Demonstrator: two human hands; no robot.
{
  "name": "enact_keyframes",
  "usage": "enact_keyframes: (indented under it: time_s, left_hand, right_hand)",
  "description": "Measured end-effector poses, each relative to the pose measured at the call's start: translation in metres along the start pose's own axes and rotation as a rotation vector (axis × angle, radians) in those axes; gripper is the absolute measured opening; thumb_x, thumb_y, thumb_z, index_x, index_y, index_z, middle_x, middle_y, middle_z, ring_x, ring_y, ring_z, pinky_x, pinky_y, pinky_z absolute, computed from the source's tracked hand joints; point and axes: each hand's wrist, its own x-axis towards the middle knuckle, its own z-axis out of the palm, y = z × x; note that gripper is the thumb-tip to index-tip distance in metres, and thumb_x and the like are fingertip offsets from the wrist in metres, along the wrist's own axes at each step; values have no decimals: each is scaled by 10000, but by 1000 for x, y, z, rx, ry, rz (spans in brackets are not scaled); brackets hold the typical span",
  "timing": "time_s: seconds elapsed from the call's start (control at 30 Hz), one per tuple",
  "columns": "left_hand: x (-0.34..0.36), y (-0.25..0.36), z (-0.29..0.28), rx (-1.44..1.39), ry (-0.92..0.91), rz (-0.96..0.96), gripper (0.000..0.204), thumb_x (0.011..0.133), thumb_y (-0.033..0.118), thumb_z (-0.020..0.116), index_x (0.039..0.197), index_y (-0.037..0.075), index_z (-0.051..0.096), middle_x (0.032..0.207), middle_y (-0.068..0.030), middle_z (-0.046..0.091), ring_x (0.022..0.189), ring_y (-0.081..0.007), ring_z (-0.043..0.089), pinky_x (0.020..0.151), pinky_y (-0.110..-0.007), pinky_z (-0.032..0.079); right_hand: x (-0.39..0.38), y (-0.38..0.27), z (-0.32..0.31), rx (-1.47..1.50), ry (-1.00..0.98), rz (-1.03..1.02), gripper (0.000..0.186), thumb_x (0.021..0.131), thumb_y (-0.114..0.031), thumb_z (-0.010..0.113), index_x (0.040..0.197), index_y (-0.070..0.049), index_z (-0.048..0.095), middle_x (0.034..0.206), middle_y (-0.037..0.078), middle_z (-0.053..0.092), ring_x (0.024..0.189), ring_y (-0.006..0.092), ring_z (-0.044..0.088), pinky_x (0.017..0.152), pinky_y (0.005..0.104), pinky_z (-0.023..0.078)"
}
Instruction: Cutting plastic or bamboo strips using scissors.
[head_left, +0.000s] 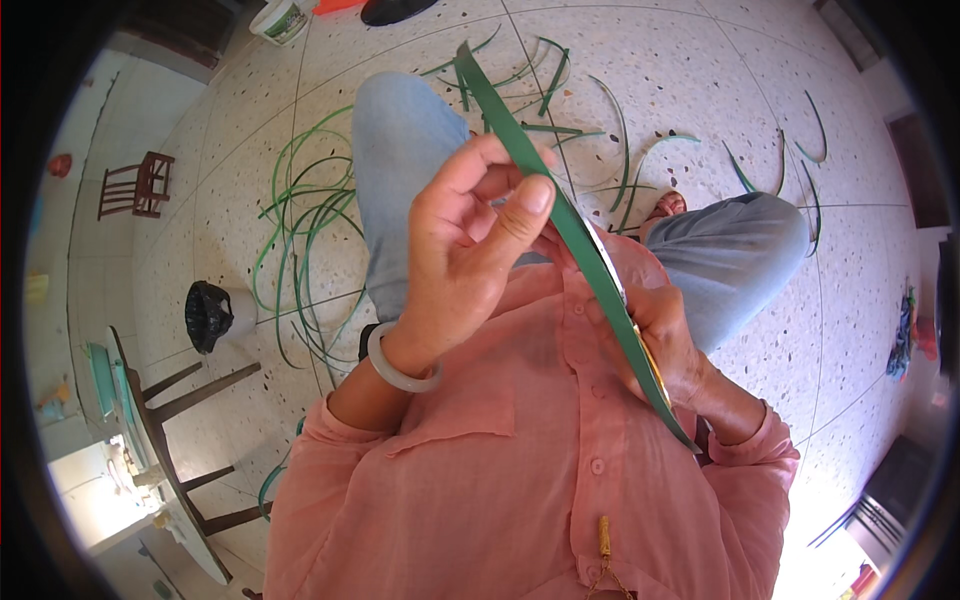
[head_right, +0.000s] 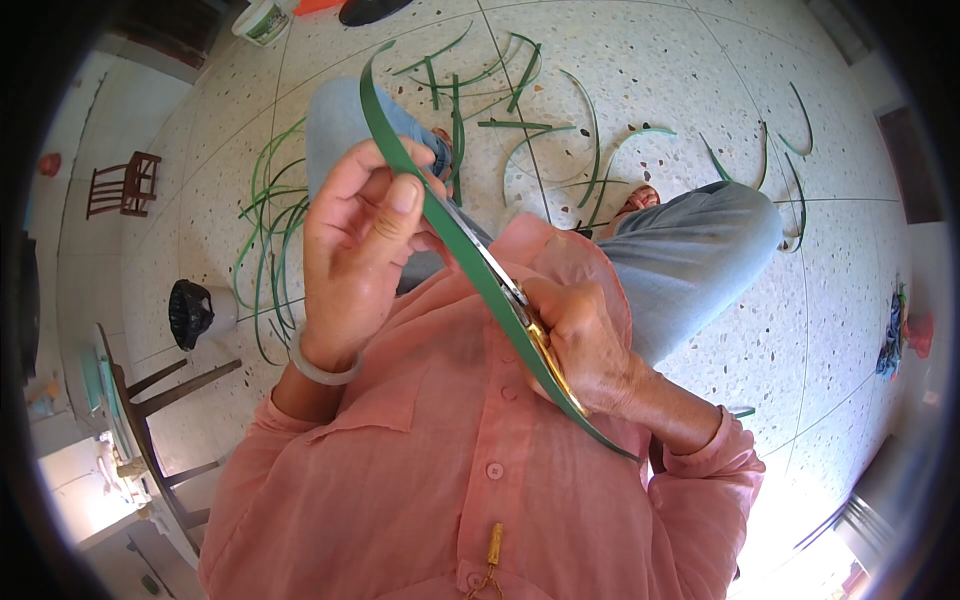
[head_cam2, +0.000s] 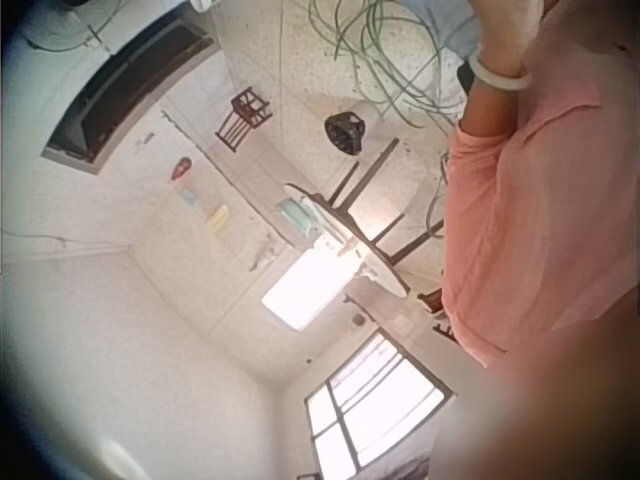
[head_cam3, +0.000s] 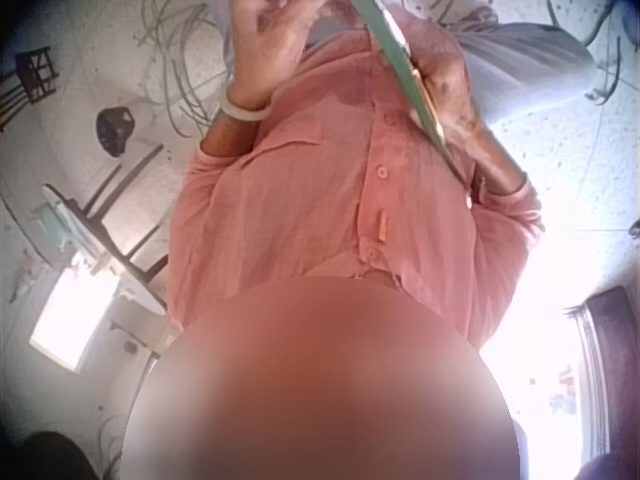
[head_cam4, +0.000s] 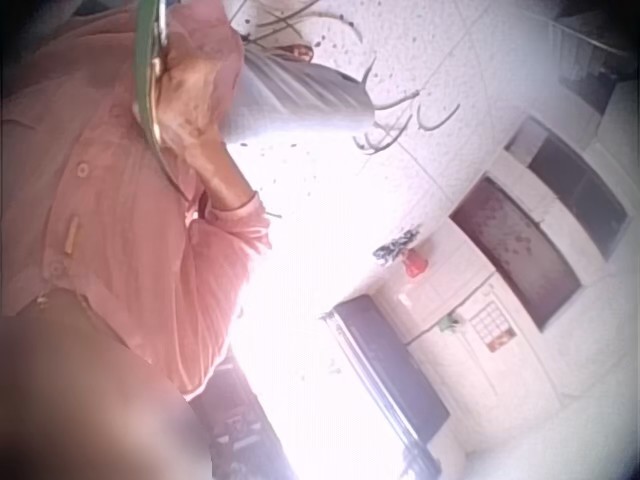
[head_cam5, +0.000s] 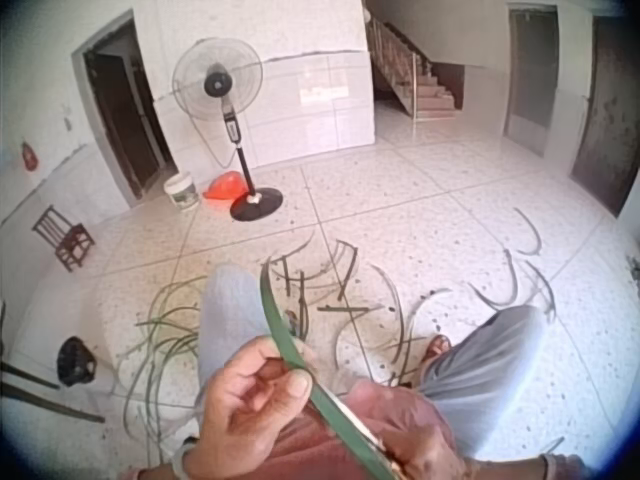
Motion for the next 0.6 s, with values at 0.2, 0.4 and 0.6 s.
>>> enact_keyframes:
  time_s: [0.2,0.4,0.6]
  left_hand:
    - [9,-2,-14,72,-60,124,167,982,92,502,1109,-7,461,819,-84,595,661,-144,610,554,-274,516]
    - [1,-8,-7,251,-44,219,145,969,64,523,1052,-24,443,775,-79,583,600,-112,597,518,-230,510]
    - [0,-9,-5,215,-44,202,149,965,51,523,1052,-30,435,786,-87,576,596,-109,592,498,-227,525]
  right_hand:
    - [-2,-3,-1,8,-36,1,430,827,23,513,1257,39,522,709,168,537,555,191,478,524,308,405]
    - [4,1,1,-39,-40,-38,433,839,17,521,1272,10,534,718,144,573,585,223,532,568,313,424]
    - [5,-4,7,69,19,23,177,963,-123,512,928,40,570,623,29,455,598,113,413,536,296,384]
